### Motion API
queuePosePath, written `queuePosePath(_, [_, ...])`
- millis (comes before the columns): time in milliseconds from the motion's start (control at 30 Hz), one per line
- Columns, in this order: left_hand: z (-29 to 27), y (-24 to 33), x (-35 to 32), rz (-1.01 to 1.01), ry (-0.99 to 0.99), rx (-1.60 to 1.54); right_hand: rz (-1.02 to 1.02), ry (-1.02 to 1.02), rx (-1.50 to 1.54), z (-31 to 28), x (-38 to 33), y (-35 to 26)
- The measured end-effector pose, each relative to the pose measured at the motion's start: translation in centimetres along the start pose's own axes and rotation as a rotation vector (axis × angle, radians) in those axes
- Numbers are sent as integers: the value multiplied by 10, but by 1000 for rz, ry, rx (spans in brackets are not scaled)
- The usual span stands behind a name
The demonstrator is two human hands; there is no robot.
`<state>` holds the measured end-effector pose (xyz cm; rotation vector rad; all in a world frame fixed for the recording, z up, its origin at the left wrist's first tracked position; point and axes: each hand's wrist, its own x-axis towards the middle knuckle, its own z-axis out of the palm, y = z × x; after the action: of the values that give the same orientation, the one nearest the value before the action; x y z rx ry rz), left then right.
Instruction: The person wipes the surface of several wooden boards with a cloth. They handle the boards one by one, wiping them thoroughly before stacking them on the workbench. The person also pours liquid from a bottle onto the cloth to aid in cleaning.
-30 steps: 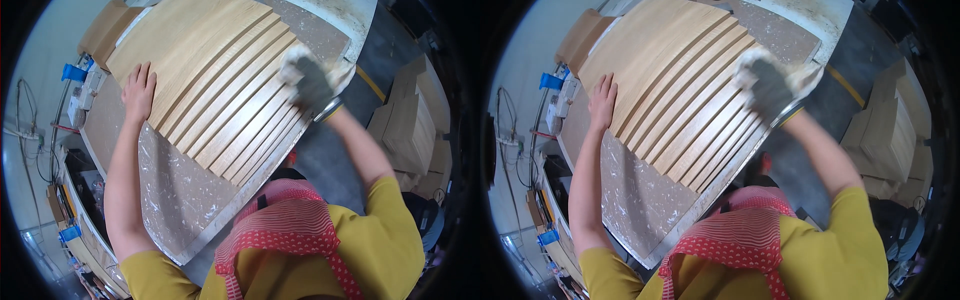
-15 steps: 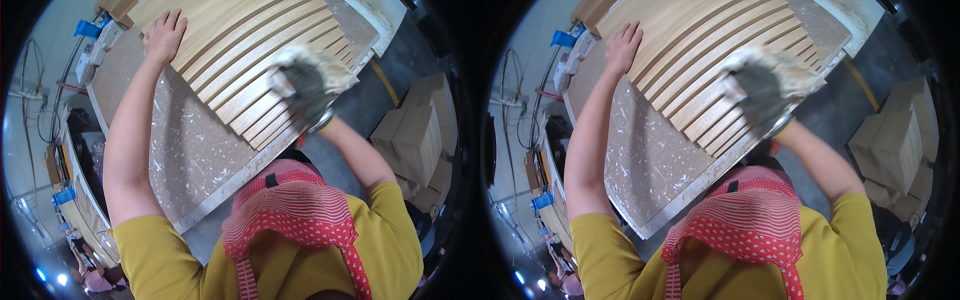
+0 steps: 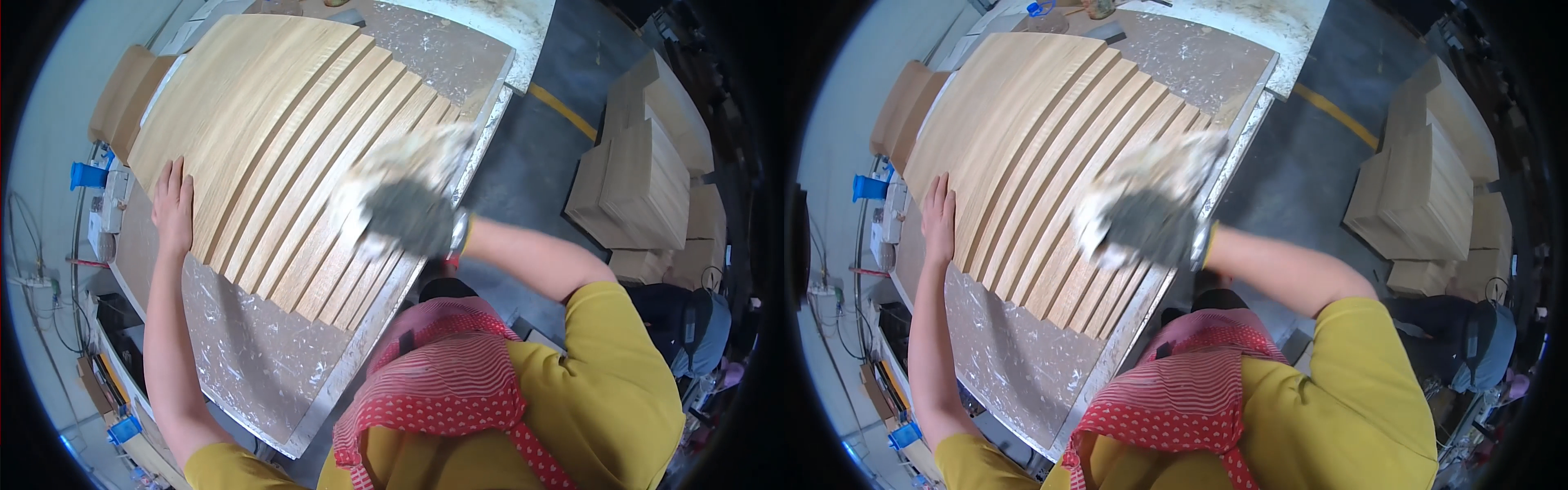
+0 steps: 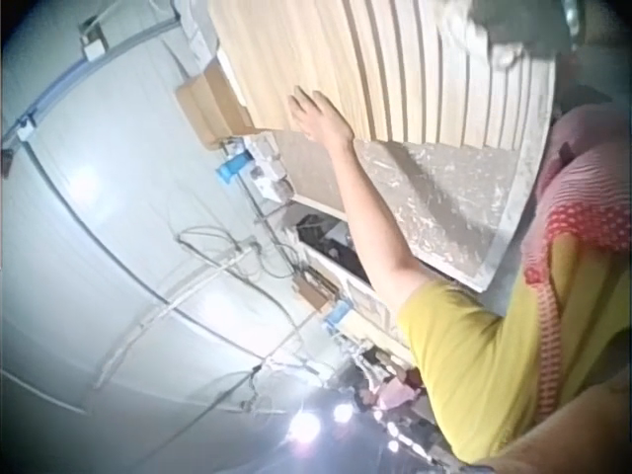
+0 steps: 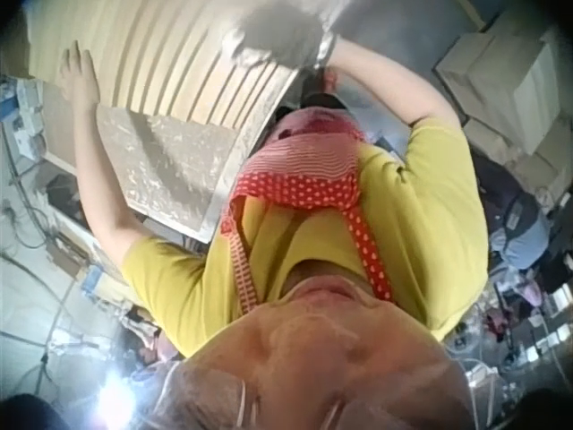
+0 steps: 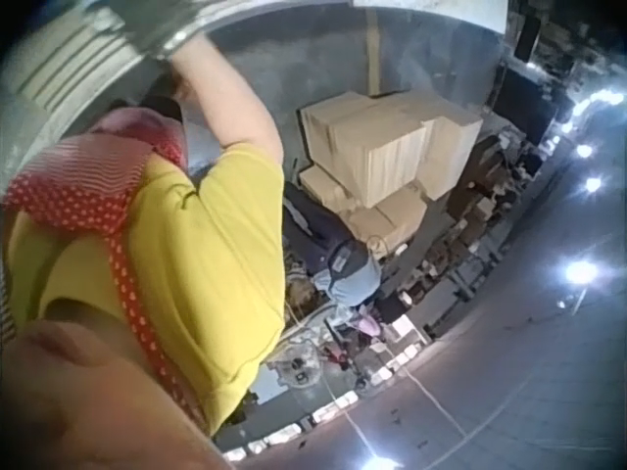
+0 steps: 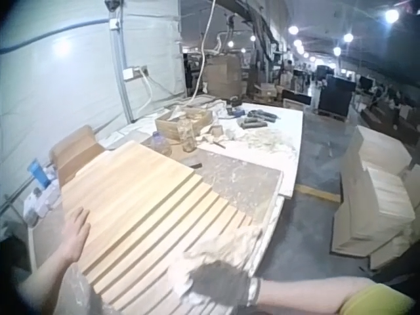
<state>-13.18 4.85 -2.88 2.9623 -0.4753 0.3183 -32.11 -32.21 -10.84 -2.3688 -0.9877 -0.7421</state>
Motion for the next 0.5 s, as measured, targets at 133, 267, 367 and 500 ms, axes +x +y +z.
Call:
queuePosePath(133, [-5,7,-1,-6,-34,-19,313,84,-278,-68,-49,133])
queuePosePath(267, [-11,11,1,25,-13,-63,211,-86,-490,-107,-36,141])
queuePosePath(367, [-8,11,-4,9,-21,-58,410,-103,351,-70,-29,90])
queuePosePath(500, [-16,26,-5,-22,-57,-81,341,-23,-433,-95,-74,174])
